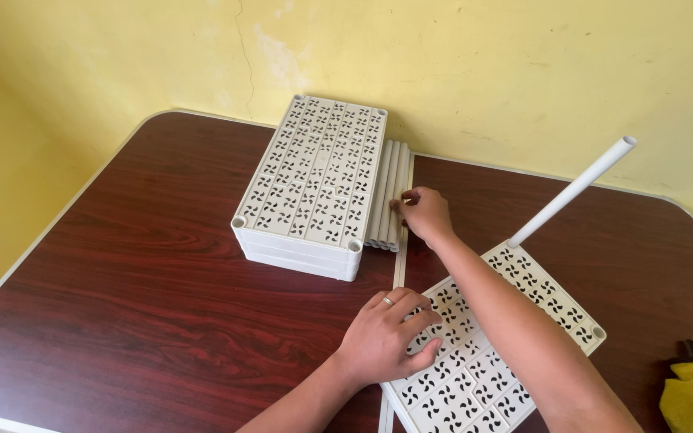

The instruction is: The person disassembles a white plastic two-tier shelf by removing the vertical support rods from the perforated shelves. They then reassemble the shelf by inserting the rods back into the shelf holes and stacking the components on a wooden table.

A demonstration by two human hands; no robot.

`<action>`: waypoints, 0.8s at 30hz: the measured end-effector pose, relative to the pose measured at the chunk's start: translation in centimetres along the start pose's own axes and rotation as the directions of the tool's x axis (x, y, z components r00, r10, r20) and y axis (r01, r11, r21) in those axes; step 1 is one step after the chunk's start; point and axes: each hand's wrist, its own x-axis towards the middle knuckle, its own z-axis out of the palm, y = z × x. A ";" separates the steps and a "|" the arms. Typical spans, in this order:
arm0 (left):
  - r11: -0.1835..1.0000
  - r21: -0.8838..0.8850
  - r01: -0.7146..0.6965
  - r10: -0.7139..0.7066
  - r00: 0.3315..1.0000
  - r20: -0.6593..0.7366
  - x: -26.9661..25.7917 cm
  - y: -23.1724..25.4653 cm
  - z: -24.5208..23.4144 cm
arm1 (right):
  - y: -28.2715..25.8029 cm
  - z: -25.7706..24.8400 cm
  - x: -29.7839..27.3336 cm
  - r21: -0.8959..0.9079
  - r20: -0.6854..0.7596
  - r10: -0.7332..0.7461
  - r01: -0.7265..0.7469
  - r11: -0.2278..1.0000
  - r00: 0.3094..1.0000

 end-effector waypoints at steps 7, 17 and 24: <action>1.000 0.017 0.004 -0.004 1.000 0.024 0.0 -0.2 0.1 | -0.1 -2.9 -3.3 -0.104 -0.078 -0.292 0.284 0.953 0.953; 0.952 0.305 -0.038 -0.039 0.969 0.244 1.9 2.4 1.1 | 8.7 -17.1 -8.1 0.084 -0.731 -0.478 0.760 0.645 0.486; 0.901 0.299 0.316 -0.420 0.810 0.409 10.0 2.3 6.6 | 11.3 -14.7 -5.8 0.536 -0.497 -0.163 0.450 0.714 0.852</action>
